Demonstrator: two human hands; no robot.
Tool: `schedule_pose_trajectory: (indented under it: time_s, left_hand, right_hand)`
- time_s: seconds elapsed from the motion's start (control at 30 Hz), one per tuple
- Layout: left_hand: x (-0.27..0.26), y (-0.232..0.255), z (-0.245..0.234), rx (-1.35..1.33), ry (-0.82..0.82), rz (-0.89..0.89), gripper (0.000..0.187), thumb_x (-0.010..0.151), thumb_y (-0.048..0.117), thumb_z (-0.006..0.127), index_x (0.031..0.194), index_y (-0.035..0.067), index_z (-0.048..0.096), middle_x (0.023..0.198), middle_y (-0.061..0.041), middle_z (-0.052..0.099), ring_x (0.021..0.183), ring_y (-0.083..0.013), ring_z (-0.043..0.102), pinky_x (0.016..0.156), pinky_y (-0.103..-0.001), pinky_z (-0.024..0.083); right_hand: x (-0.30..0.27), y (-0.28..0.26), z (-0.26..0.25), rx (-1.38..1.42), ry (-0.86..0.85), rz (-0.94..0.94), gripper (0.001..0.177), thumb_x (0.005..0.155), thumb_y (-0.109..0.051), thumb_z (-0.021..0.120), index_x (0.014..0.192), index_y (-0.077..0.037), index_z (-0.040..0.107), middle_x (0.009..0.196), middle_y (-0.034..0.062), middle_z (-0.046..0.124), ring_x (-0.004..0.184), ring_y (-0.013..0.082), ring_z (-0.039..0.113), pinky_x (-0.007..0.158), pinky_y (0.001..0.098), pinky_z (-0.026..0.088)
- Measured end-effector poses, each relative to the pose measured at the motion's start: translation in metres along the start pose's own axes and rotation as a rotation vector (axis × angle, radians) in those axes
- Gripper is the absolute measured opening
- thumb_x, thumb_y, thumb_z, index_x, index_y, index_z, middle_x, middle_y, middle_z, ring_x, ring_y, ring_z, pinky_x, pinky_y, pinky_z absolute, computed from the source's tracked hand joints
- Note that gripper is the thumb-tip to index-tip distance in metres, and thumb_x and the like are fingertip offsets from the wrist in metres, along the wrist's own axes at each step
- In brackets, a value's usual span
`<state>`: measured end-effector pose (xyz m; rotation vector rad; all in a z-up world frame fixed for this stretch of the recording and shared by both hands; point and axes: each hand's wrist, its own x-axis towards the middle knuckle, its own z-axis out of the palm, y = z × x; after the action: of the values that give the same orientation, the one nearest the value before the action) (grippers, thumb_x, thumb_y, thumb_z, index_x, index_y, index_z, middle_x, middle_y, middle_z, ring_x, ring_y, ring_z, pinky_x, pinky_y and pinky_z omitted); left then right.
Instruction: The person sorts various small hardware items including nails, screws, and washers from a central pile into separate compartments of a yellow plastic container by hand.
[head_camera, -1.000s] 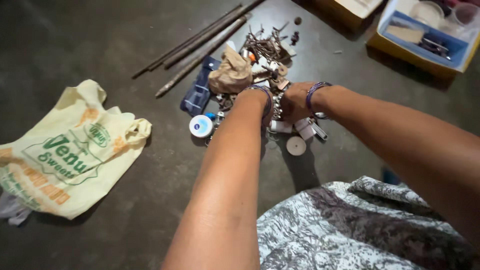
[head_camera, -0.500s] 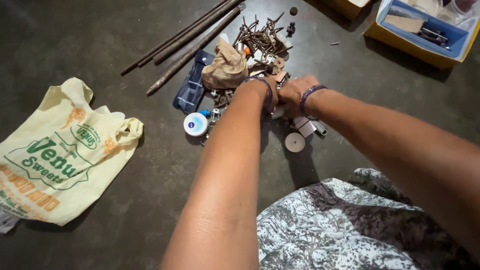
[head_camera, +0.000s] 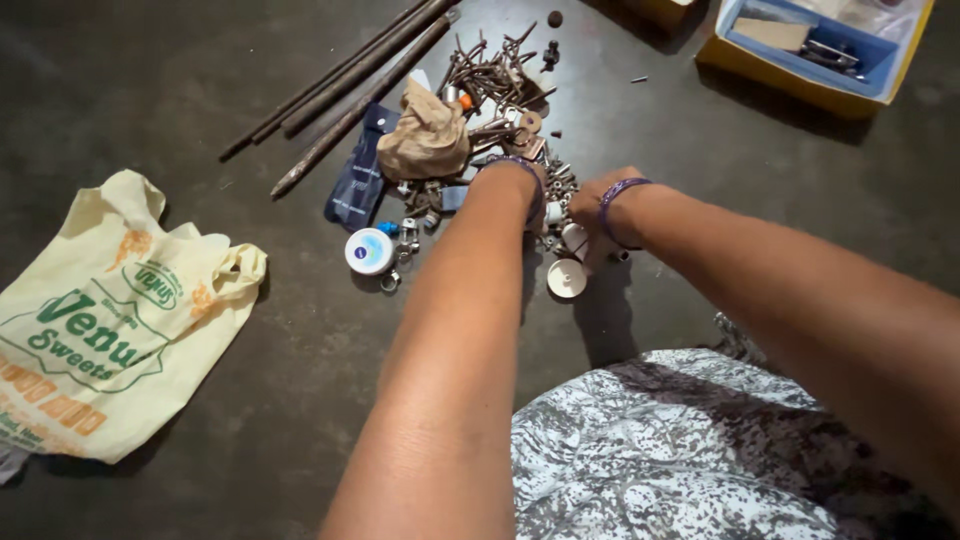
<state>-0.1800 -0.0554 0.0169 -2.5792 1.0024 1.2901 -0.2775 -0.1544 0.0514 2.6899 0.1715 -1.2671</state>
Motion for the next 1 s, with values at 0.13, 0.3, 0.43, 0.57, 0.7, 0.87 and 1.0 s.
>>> schedule_pose_trajectory:
  time_s: [0.13,0.3,0.43,0.57,0.7,0.87,1.0]
  left_hand:
    - [0.028,0.000,0.018,0.017,0.119,0.033,0.040,0.088,0.013,0.070,0.127,0.006,0.070,0.135,-0.018,0.064,0.121,-0.0348,0.066,0.100,-0.047,0.054]
    - [0.040,0.001,0.032,-0.057,0.203,-0.037,0.038,0.097,0.012,0.059,0.134,0.008,0.065,0.142,-0.018,0.059,0.128,-0.0346,0.061,0.103,-0.047,0.052]
    - [0.034,0.000,0.039,-0.036,0.290,-0.049,0.036,0.098,0.009,0.057,0.133,0.009,0.067,0.141,-0.018,0.060,0.128,-0.0344,0.062,0.103,-0.047,0.052]
    - [0.024,0.000,0.032,0.010,0.302,-0.021,0.038,0.093,0.016,0.067,0.130,0.012,0.069,0.137,-0.016,0.064,0.125,-0.0339,0.064,0.101,-0.048,0.054]
    - [0.008,-0.010,0.006,-0.040,0.359,0.004,0.053,0.078,0.033,0.084,0.125,0.013,0.070,0.132,-0.016,0.066,0.122,-0.0339,0.064,0.101,-0.047,0.053]
    - [-0.007,-0.038,-0.029,-0.316,0.617,0.127,0.054,0.071,0.033,0.083,0.119,0.013,0.070,0.117,-0.017,0.072,0.112,-0.0336,0.068,0.098,-0.043,0.053]
    - [-0.007,-0.054,-0.039,-0.390,0.774,0.149,0.052,0.071,0.034,0.083,0.114,0.009,0.068,0.108,-0.019,0.073,0.105,-0.0351,0.069,0.093,-0.043,0.054]
  right_hand:
    - [0.024,0.009,0.013,-0.013,0.092,0.037,0.041,0.068,-0.037,0.087,0.102,-0.015,0.081,0.102,0.0122,0.078,0.099,0.0297,0.076,0.084,0.0421,0.060]
    - [0.046,0.032,0.024,-0.093,0.262,0.047,0.032,0.073,-0.019,0.083,0.104,-0.018,0.079,0.108,0.0111,0.076,0.106,0.0304,0.074,0.084,0.0429,0.061]
    - [0.050,0.043,0.017,-0.055,0.271,0.101,0.033,0.074,-0.020,0.083,0.106,-0.016,0.079,0.111,0.0109,0.076,0.109,0.0292,0.072,0.086,0.0416,0.060]
    - [0.042,0.044,0.005,-0.031,0.327,0.118,0.026,0.080,-0.018,0.078,0.106,-0.017,0.080,0.109,0.0119,0.077,0.105,0.0309,0.074,0.086,0.0431,0.060]
    - [0.043,0.052,-0.027,0.061,0.308,0.105,0.034,0.084,-0.032,0.077,0.114,-0.016,0.075,0.111,0.0140,0.074,0.104,0.0326,0.070,0.085,0.0447,0.057]
    - [0.066,0.080,-0.063,0.846,0.221,-0.057,0.045,0.089,-0.014,0.058,0.132,-0.019,0.066,0.105,0.0171,0.079,0.088,0.0291,0.077,0.071,0.0450,0.062]
    - [0.072,0.092,-0.080,1.246,0.184,-0.206,0.038,0.092,-0.021,0.058,0.128,-0.008,0.062,0.108,0.0078,0.074,0.088,0.0235,0.075,0.064,0.0411,0.061]
